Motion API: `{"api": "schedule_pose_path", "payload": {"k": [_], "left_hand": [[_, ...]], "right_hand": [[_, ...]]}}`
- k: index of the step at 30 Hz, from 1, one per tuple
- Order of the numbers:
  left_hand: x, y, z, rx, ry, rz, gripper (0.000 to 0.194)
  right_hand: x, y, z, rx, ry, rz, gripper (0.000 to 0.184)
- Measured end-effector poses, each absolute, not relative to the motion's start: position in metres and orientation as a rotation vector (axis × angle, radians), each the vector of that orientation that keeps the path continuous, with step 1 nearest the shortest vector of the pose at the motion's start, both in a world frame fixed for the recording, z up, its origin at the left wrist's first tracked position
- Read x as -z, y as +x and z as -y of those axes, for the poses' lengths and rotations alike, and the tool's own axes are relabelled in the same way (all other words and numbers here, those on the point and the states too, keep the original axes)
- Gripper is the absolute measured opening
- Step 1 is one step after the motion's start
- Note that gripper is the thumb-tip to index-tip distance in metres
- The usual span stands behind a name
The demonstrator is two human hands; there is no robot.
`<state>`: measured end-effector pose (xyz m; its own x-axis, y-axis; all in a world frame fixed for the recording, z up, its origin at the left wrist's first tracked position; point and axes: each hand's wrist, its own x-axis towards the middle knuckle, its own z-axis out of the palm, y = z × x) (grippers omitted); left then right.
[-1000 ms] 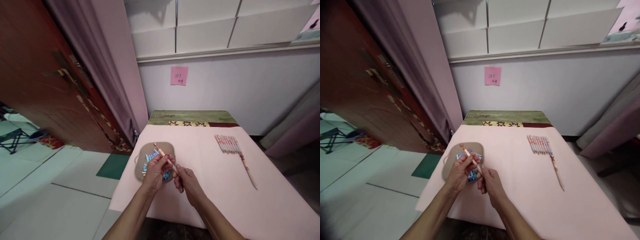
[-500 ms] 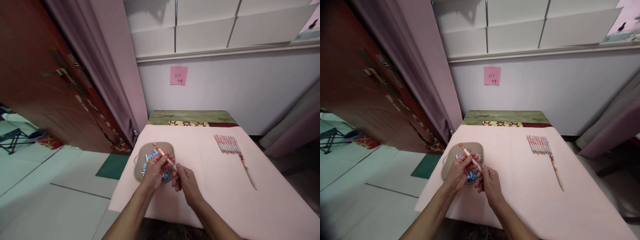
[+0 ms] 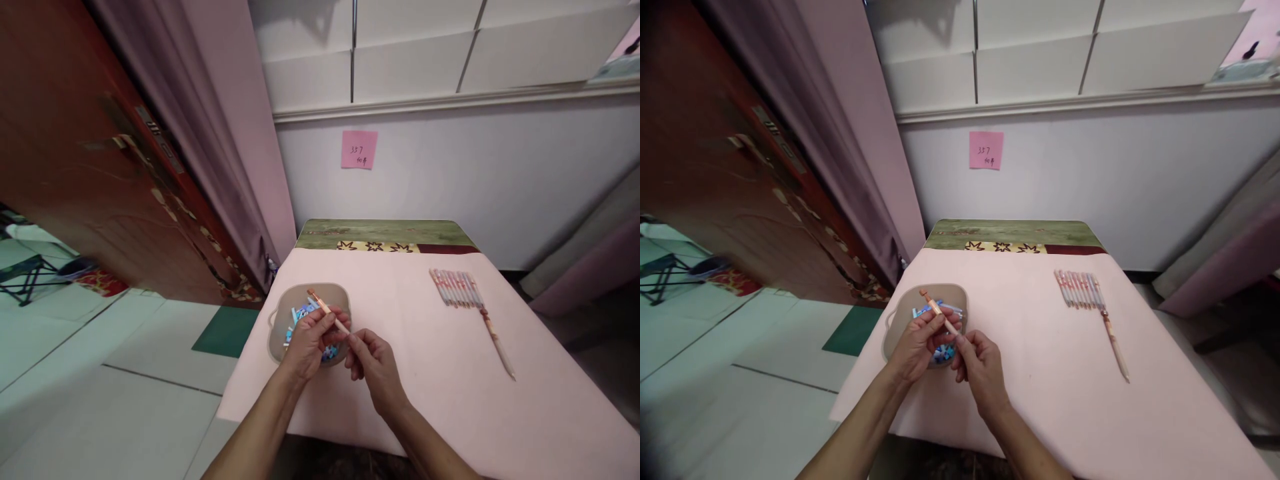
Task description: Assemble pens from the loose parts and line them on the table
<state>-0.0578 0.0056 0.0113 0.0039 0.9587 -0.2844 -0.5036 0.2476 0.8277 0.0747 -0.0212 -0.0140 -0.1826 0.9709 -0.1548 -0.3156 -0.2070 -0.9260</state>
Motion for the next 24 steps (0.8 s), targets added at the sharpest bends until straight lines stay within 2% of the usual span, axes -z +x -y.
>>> {"api": "schedule_pose_path", "payload": {"k": [4,9,13,17,24], "left_hand": [[-0.0136,-0.0572,-0.0033,-1.223,0.64,-0.954,0.022],[-0.0156,-0.0546,-0.0012,-1.241,0.622,-0.963,0.025],[-0.0149,-0.0556,-0.0022,-1.281,0.628,-0.997,0.025],[-0.0135,-0.0573,-0.0028,-1.273,0.652,-1.009,0.026],[-0.0129,-0.0557,-0.0024,-1.261,0.653,-0.99,0.026]], "right_hand": [[0.0166,0.0718,0.0219,-1.781,-0.991,0.859,0.054],[0.0171,0.0728,0.0197,-1.874,-1.004,0.878,0.058],[0.0135,0.0772,0.0188,-1.652,-1.003,1.005,0.044],[0.0136,0.0783,0.0204,-1.59,-1.008,0.997,0.041],[0.0184,0.0766,0.0202,-1.807,-1.006,0.911,0.058]]}}
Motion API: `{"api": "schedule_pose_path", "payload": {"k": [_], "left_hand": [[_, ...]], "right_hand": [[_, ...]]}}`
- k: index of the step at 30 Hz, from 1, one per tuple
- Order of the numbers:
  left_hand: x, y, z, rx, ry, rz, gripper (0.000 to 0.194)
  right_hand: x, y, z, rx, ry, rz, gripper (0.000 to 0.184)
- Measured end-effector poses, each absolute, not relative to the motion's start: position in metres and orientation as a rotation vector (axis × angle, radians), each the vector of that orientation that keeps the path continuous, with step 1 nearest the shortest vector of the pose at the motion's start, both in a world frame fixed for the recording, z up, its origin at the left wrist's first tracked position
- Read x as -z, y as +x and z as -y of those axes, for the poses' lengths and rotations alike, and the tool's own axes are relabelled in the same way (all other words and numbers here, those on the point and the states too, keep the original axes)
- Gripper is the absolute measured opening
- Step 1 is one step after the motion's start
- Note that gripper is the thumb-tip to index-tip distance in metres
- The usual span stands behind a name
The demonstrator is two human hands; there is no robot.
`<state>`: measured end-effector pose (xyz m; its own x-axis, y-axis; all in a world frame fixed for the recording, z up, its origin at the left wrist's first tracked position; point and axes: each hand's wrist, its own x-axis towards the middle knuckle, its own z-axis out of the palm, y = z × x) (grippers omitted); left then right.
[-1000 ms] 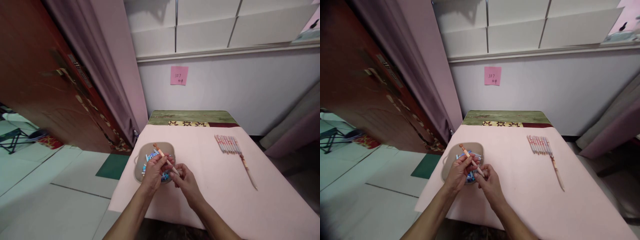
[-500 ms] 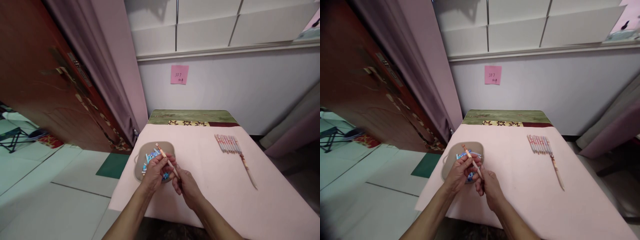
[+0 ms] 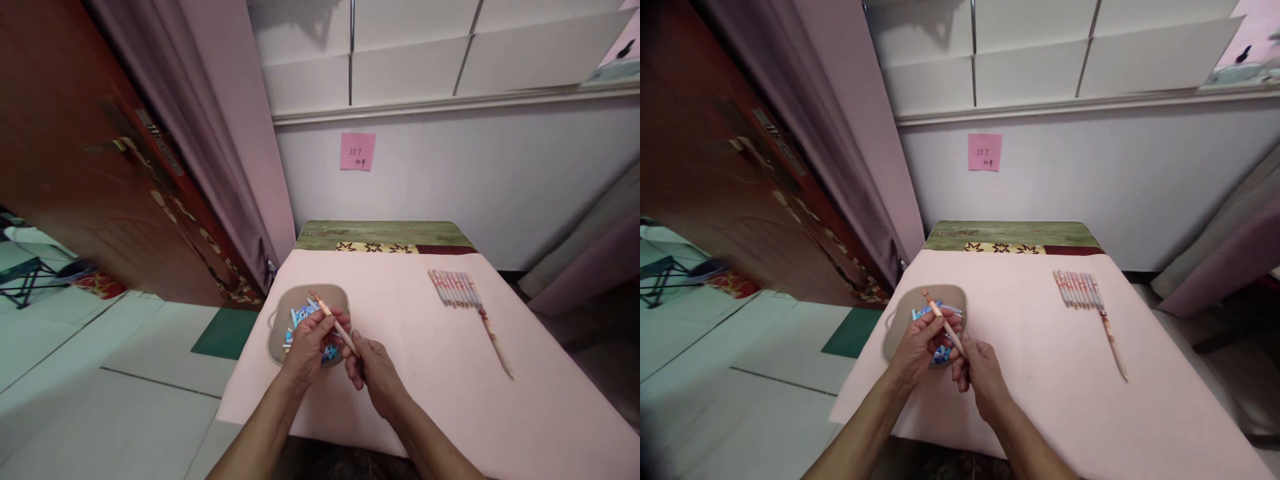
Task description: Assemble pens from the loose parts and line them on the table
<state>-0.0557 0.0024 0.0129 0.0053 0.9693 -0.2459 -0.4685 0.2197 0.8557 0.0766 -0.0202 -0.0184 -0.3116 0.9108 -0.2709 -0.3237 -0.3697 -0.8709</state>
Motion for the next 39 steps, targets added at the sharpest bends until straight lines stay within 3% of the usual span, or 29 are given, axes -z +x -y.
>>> {"api": "schedule_pose_path", "payload": {"k": [8,18,22,26,33,39], "left_hand": [[-0.008,-0.055,-0.002,-1.246,0.712,-1.016,0.026],[-0.011,-0.053,0.0,-1.23,0.73,-0.991,0.025],[-0.01,-0.051,-0.001,-1.239,0.726,-1.057,0.027],[-0.009,-0.047,-0.004,-1.221,0.725,-1.074,0.028],[-0.007,-0.035,-0.006,-1.187,0.687,-1.057,0.031],[-0.001,-0.028,-0.011,-1.156,0.746,-1.066,0.034]], "right_hand": [[0.016,0.08,0.018,-1.605,-1.009,0.993,0.038],[0.016,0.082,0.021,-1.953,-0.877,0.827,0.05],[0.019,0.087,0.017,-1.771,-0.985,1.043,0.052],[0.021,0.094,0.013,-1.478,-1.039,1.189,0.038],[0.02,0.103,0.011,-1.643,-1.021,1.104,0.04],[0.028,0.118,0.005,-1.4,-1.068,1.31,0.033]]}}
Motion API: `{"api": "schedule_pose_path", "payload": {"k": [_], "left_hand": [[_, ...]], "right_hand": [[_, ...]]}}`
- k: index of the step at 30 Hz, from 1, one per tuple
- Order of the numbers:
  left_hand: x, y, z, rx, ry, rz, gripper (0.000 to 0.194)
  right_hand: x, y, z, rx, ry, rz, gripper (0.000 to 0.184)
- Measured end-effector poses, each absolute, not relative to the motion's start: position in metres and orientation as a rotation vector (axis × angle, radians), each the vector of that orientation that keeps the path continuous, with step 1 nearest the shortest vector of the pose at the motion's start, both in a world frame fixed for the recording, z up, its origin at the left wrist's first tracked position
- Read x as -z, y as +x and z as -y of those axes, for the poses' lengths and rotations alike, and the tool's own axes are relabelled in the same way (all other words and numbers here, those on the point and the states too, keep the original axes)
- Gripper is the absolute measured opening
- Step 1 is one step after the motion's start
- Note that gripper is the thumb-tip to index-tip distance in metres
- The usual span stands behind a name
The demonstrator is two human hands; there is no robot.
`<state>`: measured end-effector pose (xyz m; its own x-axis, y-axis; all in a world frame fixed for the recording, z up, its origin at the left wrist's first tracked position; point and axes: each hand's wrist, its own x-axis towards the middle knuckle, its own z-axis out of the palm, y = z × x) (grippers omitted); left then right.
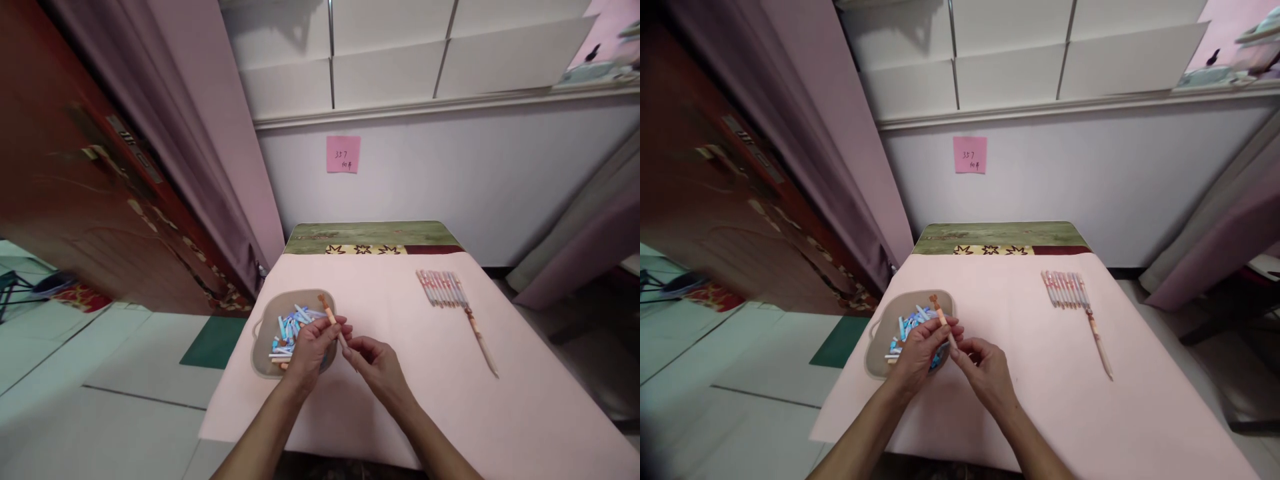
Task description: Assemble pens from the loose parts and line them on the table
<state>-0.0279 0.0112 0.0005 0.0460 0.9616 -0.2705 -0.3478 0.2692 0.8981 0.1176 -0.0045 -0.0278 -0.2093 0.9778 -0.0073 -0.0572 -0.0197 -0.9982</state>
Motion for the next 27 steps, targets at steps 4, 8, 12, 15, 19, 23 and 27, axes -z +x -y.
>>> {"api": "schedule_pose_path", "payload": {"k": [4,8,12,15,19,23,27], "left_hand": [[-0.004,-0.018,-0.015,-1.119,0.803,-1.062,0.039],[-0.013,-0.018,-0.019,-1.124,0.832,-1.087,0.048],[-0.018,-0.04,-0.021,-1.183,0.827,-1.227,0.043],[-0.015,-0.057,-0.02,-1.203,0.777,-1.312,0.042],[-0.007,-0.064,-0.016,-1.197,0.762,-1.339,0.041],[-0.003,-0.06,-0.016,-1.178,0.784,-1.331,0.039],[-0.005,-0.059,-0.016,-1.182,0.782,-1.335,0.04]], "right_hand": [[0.031,0.122,0.007,-1.357,-1.112,1.321,0.029],[0.041,0.146,0.004,-1.158,-1.272,1.289,0.033],[0.055,0.219,-0.008,-0.781,-1.65,1.192,0.042],[0.06,0.278,-0.01,-0.491,-2.061,1.189,0.042],[0.058,0.313,-0.002,-0.405,-2.436,1.212,0.039],[0.06,0.311,-0.001,-0.366,-2.598,1.266,0.038],[0.067,0.313,-0.002,-0.319,-2.644,1.301,0.041]]}}
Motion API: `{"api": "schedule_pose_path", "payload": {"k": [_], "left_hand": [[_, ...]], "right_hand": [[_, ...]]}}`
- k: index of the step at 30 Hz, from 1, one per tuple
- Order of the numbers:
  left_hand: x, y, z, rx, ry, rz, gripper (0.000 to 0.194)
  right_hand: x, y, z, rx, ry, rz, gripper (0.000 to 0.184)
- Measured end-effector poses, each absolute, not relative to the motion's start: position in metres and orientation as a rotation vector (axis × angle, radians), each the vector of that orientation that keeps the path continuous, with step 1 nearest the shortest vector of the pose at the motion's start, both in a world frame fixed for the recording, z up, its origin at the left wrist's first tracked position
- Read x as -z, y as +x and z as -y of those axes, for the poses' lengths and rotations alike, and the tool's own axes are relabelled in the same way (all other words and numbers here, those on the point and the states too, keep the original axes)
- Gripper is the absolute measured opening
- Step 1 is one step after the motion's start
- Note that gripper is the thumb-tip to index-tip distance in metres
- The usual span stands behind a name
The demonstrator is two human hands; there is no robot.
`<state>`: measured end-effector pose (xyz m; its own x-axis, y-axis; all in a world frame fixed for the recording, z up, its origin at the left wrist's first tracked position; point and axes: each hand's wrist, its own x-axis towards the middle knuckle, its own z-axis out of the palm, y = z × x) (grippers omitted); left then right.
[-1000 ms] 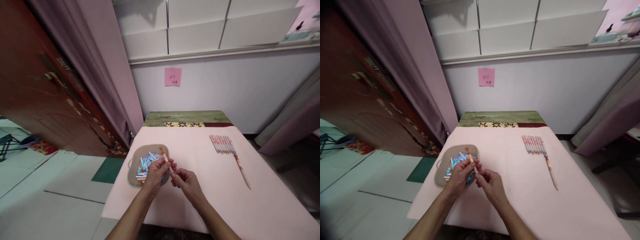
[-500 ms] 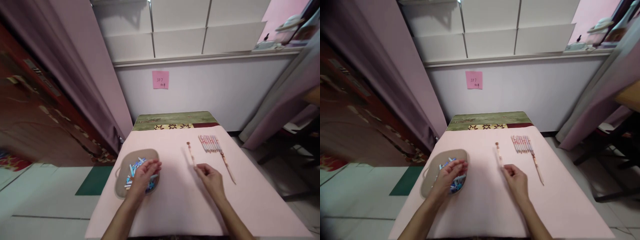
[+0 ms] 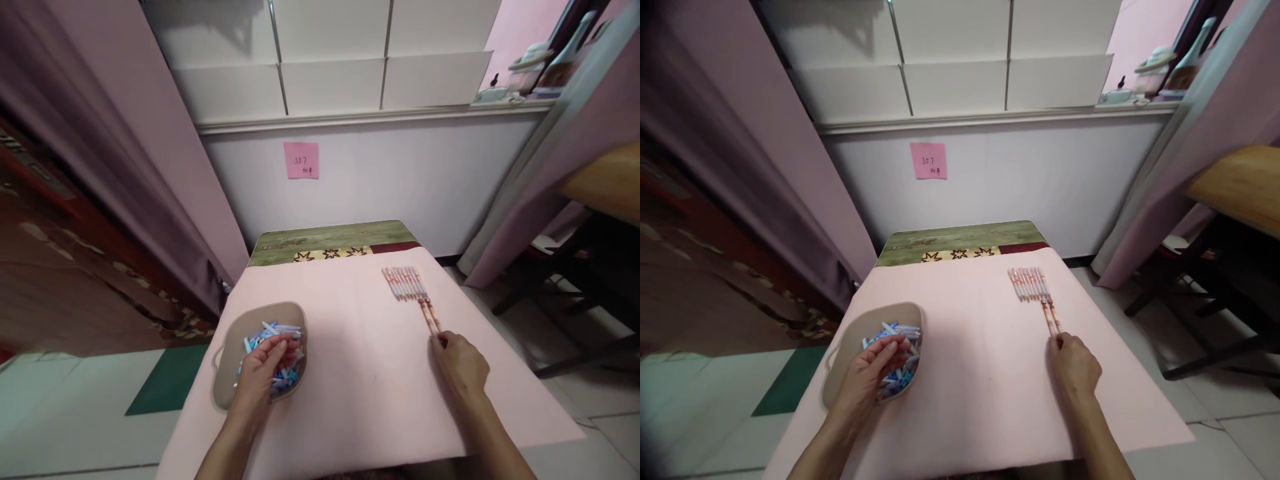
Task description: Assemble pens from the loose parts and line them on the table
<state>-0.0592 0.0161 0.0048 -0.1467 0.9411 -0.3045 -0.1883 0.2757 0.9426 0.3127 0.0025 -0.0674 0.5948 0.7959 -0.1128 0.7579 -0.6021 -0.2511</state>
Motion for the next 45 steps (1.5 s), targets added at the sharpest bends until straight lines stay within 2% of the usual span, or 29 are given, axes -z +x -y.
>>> {"api": "schedule_pose_path", "payload": {"k": [11,19,23,27,31,38,45], "left_hand": [[-0.004,-0.067,-0.016,-1.207,0.759,-1.352,0.039],[-0.014,-0.134,-0.012,-1.477,0.745,-1.518,0.041],[-0.013,-0.163,-0.007,-1.588,0.817,-1.674,0.04],[-0.013,-0.181,-0.004,-1.574,0.903,-1.783,0.034],[-0.016,-0.191,-0.004,-1.538,0.998,-1.838,0.029],[-0.008,-0.193,-0.01,-1.372,1.244,-1.935,0.021],[-0.002,-0.179,-0.02,-1.377,1.128,-1.773,0.021]], "right_hand": [[0.076,0.326,0.002,-0.273,-2.664,1.301,0.042],[0.057,0.316,0.006,-0.25,-2.558,1.289,0.049],[0.033,0.267,-0.003,-0.247,-2.217,1.377,0.04],[0.021,0.188,-0.014,-0.493,-1.642,1.677,0.035],[0.012,0.115,-0.027,-0.562,-1.394,1.975,0.022],[-0.001,0.051,-0.054,-0.489,-1.463,2.326,0.021],[0.016,0.011,-0.064,-0.501,-1.587,2.584,0.024]]}}
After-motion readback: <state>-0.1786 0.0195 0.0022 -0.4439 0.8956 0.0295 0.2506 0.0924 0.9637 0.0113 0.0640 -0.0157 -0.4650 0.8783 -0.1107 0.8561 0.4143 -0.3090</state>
